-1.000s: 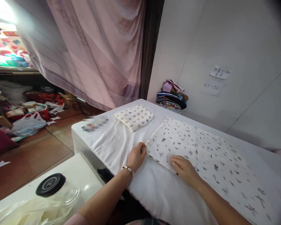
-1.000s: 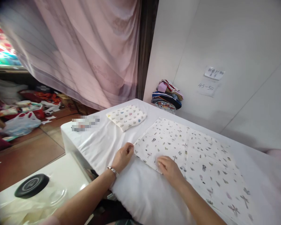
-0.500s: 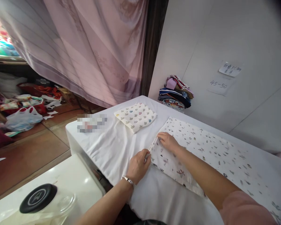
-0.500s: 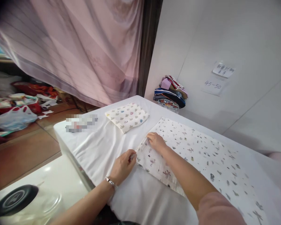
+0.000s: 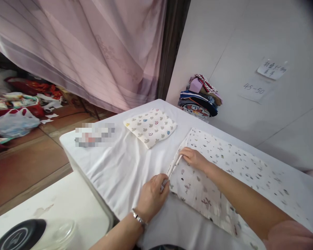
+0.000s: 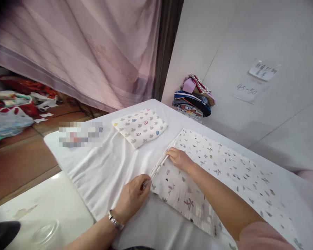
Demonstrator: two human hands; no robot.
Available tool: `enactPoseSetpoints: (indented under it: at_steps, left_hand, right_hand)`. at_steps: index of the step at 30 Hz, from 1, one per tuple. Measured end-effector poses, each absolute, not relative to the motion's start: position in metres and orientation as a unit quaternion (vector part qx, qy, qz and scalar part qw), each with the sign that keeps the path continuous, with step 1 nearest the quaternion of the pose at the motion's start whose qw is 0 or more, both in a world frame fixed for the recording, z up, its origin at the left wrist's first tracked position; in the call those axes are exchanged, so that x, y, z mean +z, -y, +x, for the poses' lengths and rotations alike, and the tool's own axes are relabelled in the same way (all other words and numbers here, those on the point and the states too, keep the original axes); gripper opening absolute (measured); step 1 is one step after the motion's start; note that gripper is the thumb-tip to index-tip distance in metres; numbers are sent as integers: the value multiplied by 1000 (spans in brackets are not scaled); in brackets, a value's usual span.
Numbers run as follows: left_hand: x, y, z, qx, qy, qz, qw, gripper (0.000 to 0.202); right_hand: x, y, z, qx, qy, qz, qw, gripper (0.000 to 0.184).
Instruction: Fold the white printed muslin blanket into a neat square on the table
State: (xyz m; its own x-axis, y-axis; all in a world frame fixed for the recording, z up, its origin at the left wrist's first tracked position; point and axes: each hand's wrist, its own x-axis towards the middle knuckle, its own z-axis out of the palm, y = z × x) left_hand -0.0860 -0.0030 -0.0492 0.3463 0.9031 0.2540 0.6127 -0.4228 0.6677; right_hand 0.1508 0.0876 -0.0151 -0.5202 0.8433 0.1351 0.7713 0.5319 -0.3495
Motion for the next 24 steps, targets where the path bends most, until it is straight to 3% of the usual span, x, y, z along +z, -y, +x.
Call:
enactPoseSetpoints:
  at_steps: [5,16,24]
  left_hand:
    - [-50,3,-86,304,-482,786,239,13]
    - [-53,3,-87,311,-482,783,241,11]
    - [-49,3,-87,306,-478,783,256,12]
  right_hand:
    - [-13,-100,145,125,872,-455,130,28]
    - [-9,-118,131,105,883,-458,-3,24]
    - [4,-108,139,75,881,-468,20,14]
